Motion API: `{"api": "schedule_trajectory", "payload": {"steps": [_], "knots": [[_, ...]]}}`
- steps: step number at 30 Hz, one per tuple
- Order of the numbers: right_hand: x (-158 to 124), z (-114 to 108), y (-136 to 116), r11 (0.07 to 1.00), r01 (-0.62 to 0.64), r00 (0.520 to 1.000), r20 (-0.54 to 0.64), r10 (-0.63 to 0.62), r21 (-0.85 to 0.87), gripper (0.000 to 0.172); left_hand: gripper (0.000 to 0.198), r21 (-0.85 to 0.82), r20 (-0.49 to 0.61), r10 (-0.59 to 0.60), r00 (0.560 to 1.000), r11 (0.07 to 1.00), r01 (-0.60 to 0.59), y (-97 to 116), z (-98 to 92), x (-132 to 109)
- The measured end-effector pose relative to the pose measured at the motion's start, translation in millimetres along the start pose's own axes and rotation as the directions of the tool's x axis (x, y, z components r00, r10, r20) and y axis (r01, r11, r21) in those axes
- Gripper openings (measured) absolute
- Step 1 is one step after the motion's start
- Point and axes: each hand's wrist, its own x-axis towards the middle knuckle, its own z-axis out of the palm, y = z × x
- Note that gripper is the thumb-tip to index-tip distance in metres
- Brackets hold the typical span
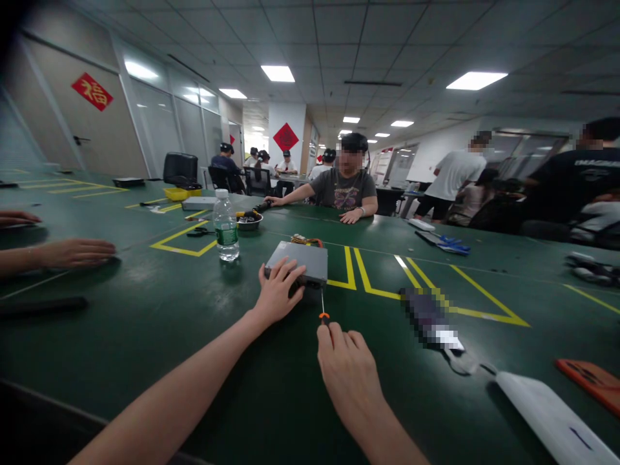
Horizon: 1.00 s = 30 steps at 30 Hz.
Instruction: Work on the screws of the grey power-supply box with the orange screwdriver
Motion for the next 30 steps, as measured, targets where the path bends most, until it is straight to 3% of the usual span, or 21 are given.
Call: {"api": "schedule_trajectory", "payload": {"steps": [7,11,14,19,21,23,25,30], "knots": [[1.1,-5.4,-8.8,0.995,-0.041,0.998,-0.048,0.037,-0.09,0.019,0.046,0.061,0.024,0.039,0.999,0.997,-0.04,7.6,-2.7,1.3],[6.8,-9.9,-9.6,0.98,-0.164,0.986,-0.033,0.162,-0.114,0.018,0.045,0.053,0.007,0.022,1.0,0.998,-0.022,10.8,3.3,1.5],[11.1,-9.3,-14.3,0.949,-0.3,0.948,0.075,0.308,-0.099,0.013,0.044,0.048,0.0,0.03,1.0,0.998,-0.03,8.4,6.1,1.3],[16.1,-7.8,-28.4,0.874,-0.486,0.819,0.345,0.46,-0.012,0.015,0.041,0.027,-0.008,0.034,0.999,0.999,-0.034,1.7,8.0,1.6],[17.5,-8.3,-30.8,0.776,-0.618,0.752,0.38,0.538,0.124,0.012,0.039,0.013,-0.019,0.031,0.999,0.999,-0.03,0.8,9.1,2.0],[17.8,-7.2,-30.9,0.564,-0.755,0.655,0.409,0.635,0.334,0.005,0.037,-0.002,-0.028,0.027,0.999,1.0,-0.027,0.8,10.5,2.5],[17.0,-2.6,-30.7,0.335,-0.8,0.569,0.449,0.689,0.498,0.005,0.035,-0.014,-0.042,0.014,0.999,1.0,-0.014,1.3,12.2,2.8],[14.8,21.0,-36.1,0.107,-0.777,0.501,0.506,0.702,0.62,0.016,0.033,-0.03,-0.068,-0.003,0.998,1.0,0.001,1.6,15.6,3.0]]}}
